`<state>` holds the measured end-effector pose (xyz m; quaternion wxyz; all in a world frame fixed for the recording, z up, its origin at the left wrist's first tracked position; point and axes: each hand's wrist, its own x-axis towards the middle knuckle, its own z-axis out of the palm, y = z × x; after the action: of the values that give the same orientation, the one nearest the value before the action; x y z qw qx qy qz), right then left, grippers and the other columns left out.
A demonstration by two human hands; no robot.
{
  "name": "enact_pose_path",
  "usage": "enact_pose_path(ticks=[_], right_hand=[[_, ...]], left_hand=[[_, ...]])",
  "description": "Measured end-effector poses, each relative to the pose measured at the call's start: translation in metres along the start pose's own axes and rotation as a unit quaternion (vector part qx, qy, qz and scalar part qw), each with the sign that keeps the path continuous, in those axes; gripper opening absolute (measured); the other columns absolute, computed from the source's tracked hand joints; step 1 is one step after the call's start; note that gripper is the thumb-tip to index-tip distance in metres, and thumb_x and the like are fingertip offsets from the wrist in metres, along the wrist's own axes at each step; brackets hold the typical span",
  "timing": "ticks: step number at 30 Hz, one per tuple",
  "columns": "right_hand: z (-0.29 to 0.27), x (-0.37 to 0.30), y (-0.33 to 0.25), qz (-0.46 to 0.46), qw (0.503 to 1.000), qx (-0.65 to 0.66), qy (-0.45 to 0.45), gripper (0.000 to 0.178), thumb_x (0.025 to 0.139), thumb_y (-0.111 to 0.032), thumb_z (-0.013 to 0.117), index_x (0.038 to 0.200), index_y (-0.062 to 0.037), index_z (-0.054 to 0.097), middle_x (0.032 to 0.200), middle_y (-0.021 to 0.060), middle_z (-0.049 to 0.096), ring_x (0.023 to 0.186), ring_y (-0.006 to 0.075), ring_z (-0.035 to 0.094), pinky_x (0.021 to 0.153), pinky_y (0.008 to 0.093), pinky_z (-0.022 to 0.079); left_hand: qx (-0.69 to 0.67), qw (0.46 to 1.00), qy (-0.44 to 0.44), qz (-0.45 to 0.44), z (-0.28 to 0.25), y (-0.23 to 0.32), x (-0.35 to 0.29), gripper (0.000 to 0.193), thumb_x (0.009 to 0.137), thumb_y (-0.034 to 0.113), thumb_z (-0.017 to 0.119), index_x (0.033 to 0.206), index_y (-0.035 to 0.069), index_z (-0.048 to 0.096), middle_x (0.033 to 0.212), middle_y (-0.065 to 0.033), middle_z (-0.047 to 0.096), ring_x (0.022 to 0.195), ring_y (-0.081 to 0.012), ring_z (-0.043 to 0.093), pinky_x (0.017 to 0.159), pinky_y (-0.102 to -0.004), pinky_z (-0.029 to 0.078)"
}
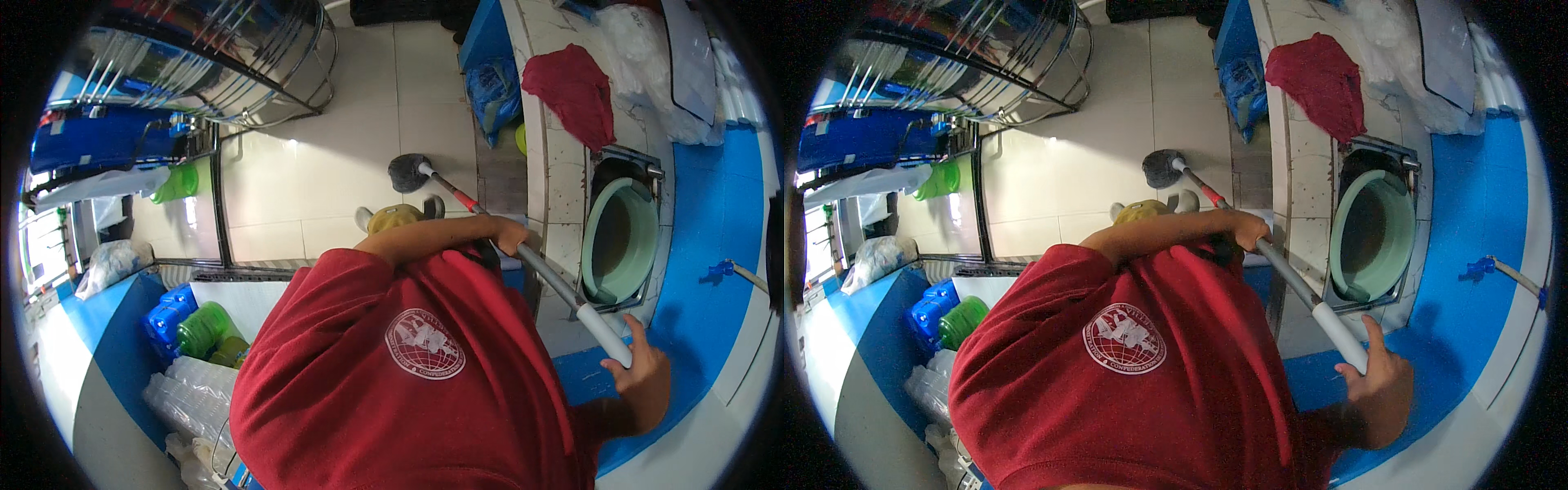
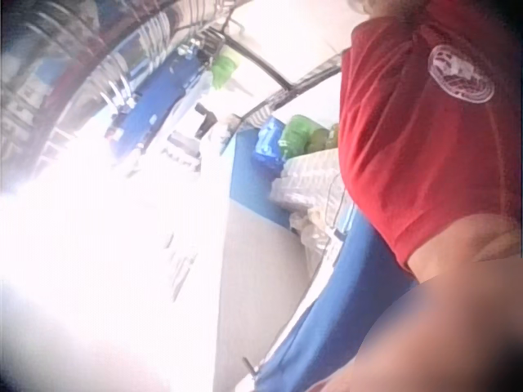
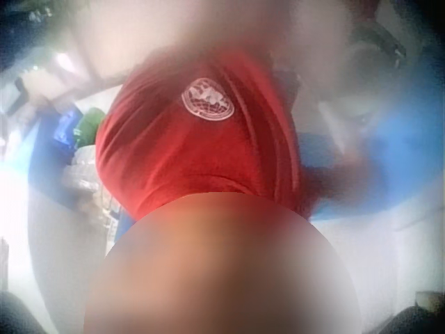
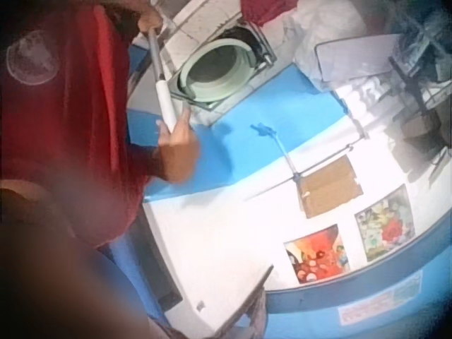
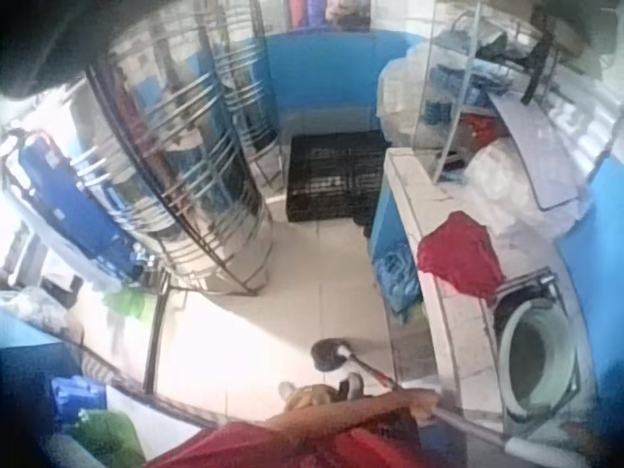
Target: The person mops a tiled floor in a small room using a long-handled mop. They move the mop back and forth across the floor, navigating around stacked water bottles, a metal rack, and a washing machine.
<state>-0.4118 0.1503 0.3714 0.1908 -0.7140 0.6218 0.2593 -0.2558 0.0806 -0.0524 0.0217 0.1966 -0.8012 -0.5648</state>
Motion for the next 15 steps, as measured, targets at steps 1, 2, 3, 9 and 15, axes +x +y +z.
enact_pose_path(ticks=[1, 2, 3, 9, 15], right_hand=[[0.005, 0.003, 0.004, -0.002, 1.000, 0.001, 0.005, 0.068, 0.064, -0.012, 0.079, 0.126, -0.0119, 0.051, 0.088, 0.0222, 0.065, 0.082, 0.0393, 0.063, 0.071, 0.0453, 0.048], [0.013, 0.006, 0.007, -0.016, 1.000, 0.021, 0.005, 0.068, 0.065, -0.011, 0.079, 0.126, -0.0117, 0.051, 0.089, 0.0225, 0.065, 0.083, 0.0403, 0.062, 0.071, 0.0458, 0.048], [0.022, 0.009, 0.006, -0.023, 0.999, 0.031, 0.001, 0.067, 0.066, -0.011, 0.078, 0.127, -0.0114, 0.051, 0.091, 0.0229, 0.065, 0.083, 0.0413, 0.062, 0.072, 0.0464, 0.047], [0.054, 0.070, -0.007, -0.111, 0.993, 0.020, 0.032, 0.052, 0.074, -0.010, 0.070, 0.125, -0.0085, 0.056, 0.091, 0.0220, 0.065, 0.082, 0.0392, 0.063, 0.073, 0.0470, 0.048], [0.063, 0.153, -0.056, -0.197, 0.977, 0.007, 0.074, 0.054, 0.074, -0.007, 0.067, 0.127, -0.0102, 0.055, 0.087, 0.0191, 0.064, 0.083, 0.0361, 0.062, 0.075, 0.0442, 0.048]], left_hand=[[0.042, 0.999, 0.004, -0.011, 0.000, -0.006, 0.003, 0.019, 0.070, 0.025, 0.066, 0.076, 0.007, 0.064, 0.076, -0.0148, 0.065, 0.075, -0.0307, 0.064, 0.067, -0.0440, 0.047], [0.043, 0.999, 0.013, -0.008, -0.002, -0.013, 0.002, 0.020, 0.070, 0.026, 0.066, 0.078, 0.008, 0.065, 0.076, -0.0150, 0.065, 0.076, -0.0311, 0.064, 0.068, -0.0446, 0.047], [0.050, 0.998, 0.019, -0.022, -0.002, -0.020, -0.003, 0.021, 0.069, 0.027, 0.067, 0.079, 0.009, 0.065, 0.076, -0.0152, 0.065, 0.077, -0.0315, 0.064, 0.069, -0.0452, 0.048], [0.097, 0.964, 0.176, -0.174, -0.015, -0.067, -0.062, 0.027, 0.067, 0.022, 0.067, 0.091, 0.011, 0.064, 0.085, -0.0145, 0.064, 0.087, -0.0349, 0.062, 0.077, -0.0470, 0.048], [0.111, 0.847, 0.459, -0.242, -0.026, -0.112, -0.139, 0.021, 0.072, 0.015, 0.064, 0.089, 0.007, 0.057, 0.096, -0.0117, 0.060, 0.096, -0.0332, 0.058, 0.084, -0.0440, 0.047]])
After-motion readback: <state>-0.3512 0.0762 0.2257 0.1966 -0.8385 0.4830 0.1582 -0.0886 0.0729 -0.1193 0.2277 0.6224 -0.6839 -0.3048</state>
